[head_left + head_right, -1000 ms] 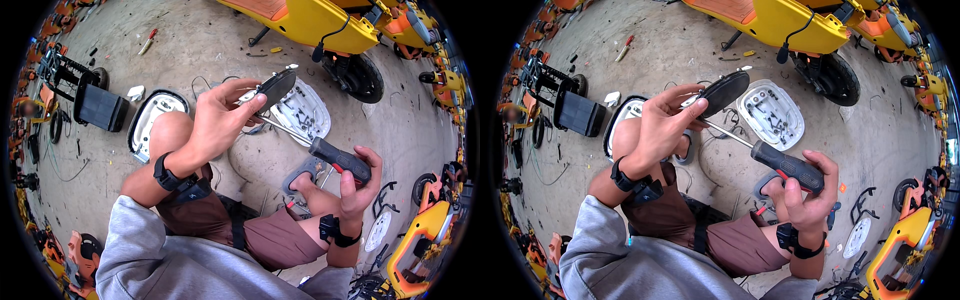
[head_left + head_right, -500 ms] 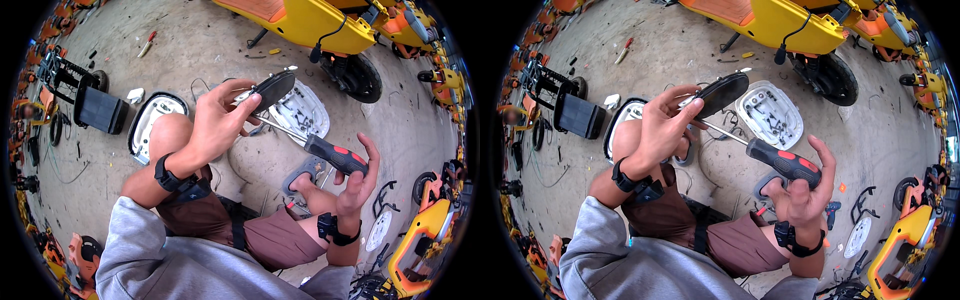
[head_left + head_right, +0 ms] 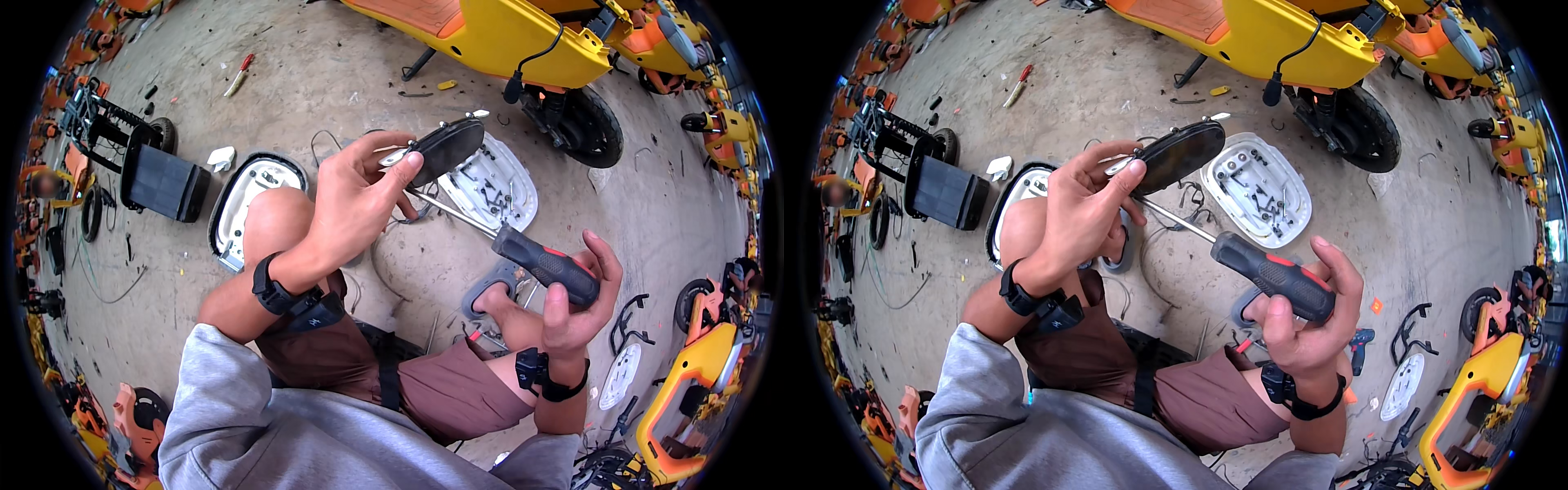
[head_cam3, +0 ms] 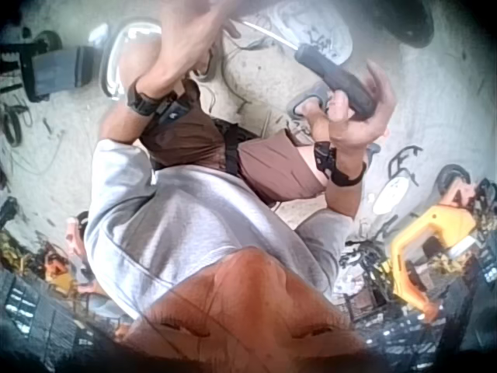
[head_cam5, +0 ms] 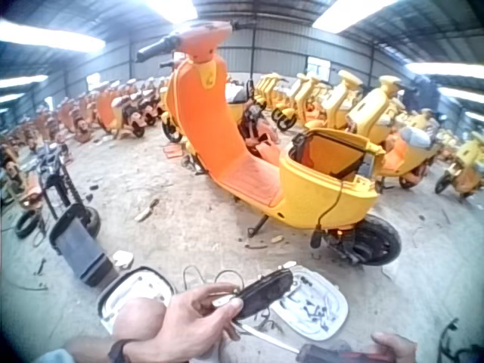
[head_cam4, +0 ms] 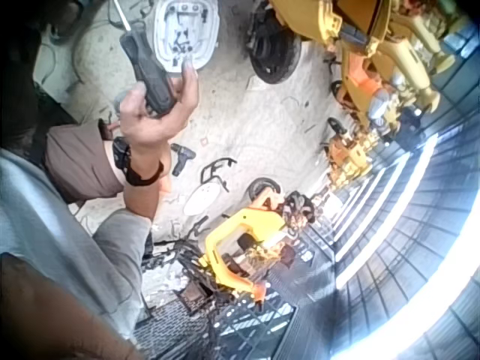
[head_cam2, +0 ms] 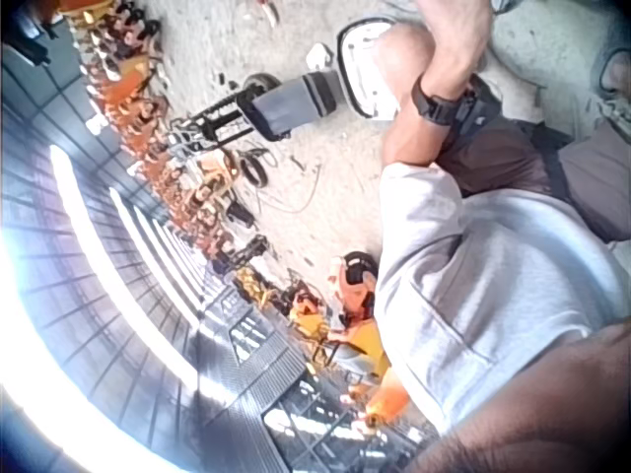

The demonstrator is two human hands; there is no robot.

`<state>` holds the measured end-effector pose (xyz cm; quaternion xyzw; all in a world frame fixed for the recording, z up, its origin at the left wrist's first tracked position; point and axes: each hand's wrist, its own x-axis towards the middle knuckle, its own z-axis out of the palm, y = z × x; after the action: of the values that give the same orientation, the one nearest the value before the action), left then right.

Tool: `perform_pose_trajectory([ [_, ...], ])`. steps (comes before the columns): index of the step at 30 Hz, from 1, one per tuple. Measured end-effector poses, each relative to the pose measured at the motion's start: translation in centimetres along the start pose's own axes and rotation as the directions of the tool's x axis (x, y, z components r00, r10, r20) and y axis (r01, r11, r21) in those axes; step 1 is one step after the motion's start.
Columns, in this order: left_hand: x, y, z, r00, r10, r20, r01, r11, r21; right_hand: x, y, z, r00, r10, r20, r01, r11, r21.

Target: The person uses a screwdriver to manipulate a black plastic electronic component, possibly a dashboard or headlight housing, while sitting on the floor of a warehouse filled with scooters.

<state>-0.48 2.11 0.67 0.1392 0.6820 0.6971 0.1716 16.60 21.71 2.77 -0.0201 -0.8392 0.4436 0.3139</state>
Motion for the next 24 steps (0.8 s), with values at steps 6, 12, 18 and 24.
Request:
perform_pose_trajectory([
  [6, 0.3, -0.5, -0.1, 0.999, 0.028, -0.027, -0.028, 0.999, 0.018, 0.2, -0.2, 0.3, 0.999, -0.043, -0.001, 0.043, 0.998, -0.047],
  [12, 0.4, -1.2, 0.2, 0.993, 0.107, -0.044, -0.105, 0.993, 0.048, -0.1, 0.0, -0.3, 0.982, -0.186, 0.031, 0.188, 0.973, -0.133],
  [18, 0.4, -1.3, 0.3, 0.991, 0.131, -0.036, -0.129, 0.99, 0.048, -0.1, 0.0, -0.3, 0.992, -0.121, 0.029, 0.122, 0.992, -0.027],
  [24, 0.3, -1.0, 0.4, 0.995, 0.103, -0.005, -0.103, 0.993, 0.051, 0.6, -0.2, 0.9, 0.959, -0.268, -0.09, 0.265, 0.963, -0.037],
])
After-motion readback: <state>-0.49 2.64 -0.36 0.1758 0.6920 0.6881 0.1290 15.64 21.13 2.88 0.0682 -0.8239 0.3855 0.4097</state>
